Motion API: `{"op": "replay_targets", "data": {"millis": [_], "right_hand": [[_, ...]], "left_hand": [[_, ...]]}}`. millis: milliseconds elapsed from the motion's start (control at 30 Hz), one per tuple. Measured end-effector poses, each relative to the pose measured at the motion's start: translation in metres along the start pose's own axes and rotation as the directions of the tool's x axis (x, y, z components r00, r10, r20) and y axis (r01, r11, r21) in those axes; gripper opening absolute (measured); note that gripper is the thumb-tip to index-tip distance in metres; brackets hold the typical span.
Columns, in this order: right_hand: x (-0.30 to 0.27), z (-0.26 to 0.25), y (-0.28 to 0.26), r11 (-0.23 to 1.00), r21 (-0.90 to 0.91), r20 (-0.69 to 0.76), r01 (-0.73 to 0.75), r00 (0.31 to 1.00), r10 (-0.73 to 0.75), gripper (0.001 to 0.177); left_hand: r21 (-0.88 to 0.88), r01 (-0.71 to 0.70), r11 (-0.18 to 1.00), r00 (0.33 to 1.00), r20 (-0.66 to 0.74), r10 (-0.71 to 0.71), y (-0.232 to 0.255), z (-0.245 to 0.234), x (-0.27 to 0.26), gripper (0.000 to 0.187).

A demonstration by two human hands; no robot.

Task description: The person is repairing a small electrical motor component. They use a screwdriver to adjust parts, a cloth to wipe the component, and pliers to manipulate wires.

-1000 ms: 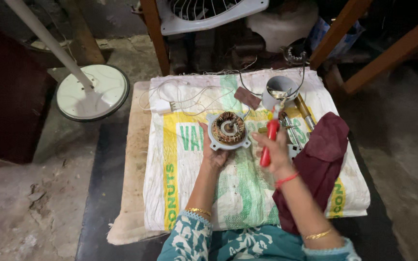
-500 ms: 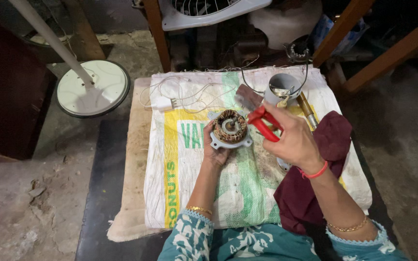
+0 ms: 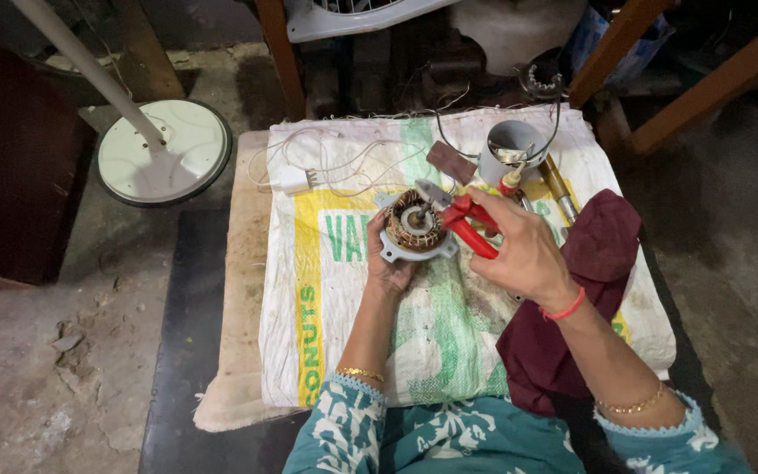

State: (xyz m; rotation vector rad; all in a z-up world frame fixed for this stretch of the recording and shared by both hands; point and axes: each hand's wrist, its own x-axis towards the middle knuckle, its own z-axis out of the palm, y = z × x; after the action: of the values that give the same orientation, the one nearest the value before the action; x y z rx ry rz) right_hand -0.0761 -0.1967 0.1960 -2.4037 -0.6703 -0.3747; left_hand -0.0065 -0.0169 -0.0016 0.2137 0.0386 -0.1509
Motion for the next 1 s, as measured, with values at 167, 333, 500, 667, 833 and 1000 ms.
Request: {"op": "replay_targets", "data": {"millis": [167, 333, 500, 667, 833, 1000], "right_hand": [[0.0, 0.001, 0.002, 0.999, 0.047, -0.084, -0.014, 0.996, 0.018, 0.08], [0.002, -0.003, 0.003, 0.997, -0.046, -0.011, -0.055, 0.998, 0.054, 0.082], [0.002, 0.0, 0.001, 0.999, 0.022, -0.021, -0.048, 0.999, 0.049, 0.082], [0.005, 0.001, -0.002, 0.998, 0.03, -0.003, -0.05, 0.999, 0.05, 0.081], [-0.002, 0.003, 0.004, 0.996, 0.051, -0.043, -0.077, 0.996, 0.079, 0.081], [-0.005, 0.029, 0.036, 0.948, 0.004, -0.162, -0.318, 0.935, 0.314, 0.076]], "left_hand": [[0.027, -0.03, 0.999, 1.0, 0.009, 0.029, 0.001, -0.004, 0.002, 0.05], [0.007, -0.03, 1.0, 1.0, 0.008, 0.03, 0.0, -0.004, 0.004, 0.05], [0.017, 0.02, 1.0, 1.0, -0.022, -0.02, 0.002, -0.002, 0.002, 0.057], [0.03, 0.021, 0.999, 1.0, -0.005, -0.02, 0.003, 0.002, 0.001, 0.06], [-0.004, 0.029, 1.0, 0.999, 0.026, -0.029, 0.001, -0.001, 0.0, 0.063], [-0.027, 0.029, 0.999, 0.999, -0.034, -0.03, 0.002, -0.004, 0.002, 0.059]]}}
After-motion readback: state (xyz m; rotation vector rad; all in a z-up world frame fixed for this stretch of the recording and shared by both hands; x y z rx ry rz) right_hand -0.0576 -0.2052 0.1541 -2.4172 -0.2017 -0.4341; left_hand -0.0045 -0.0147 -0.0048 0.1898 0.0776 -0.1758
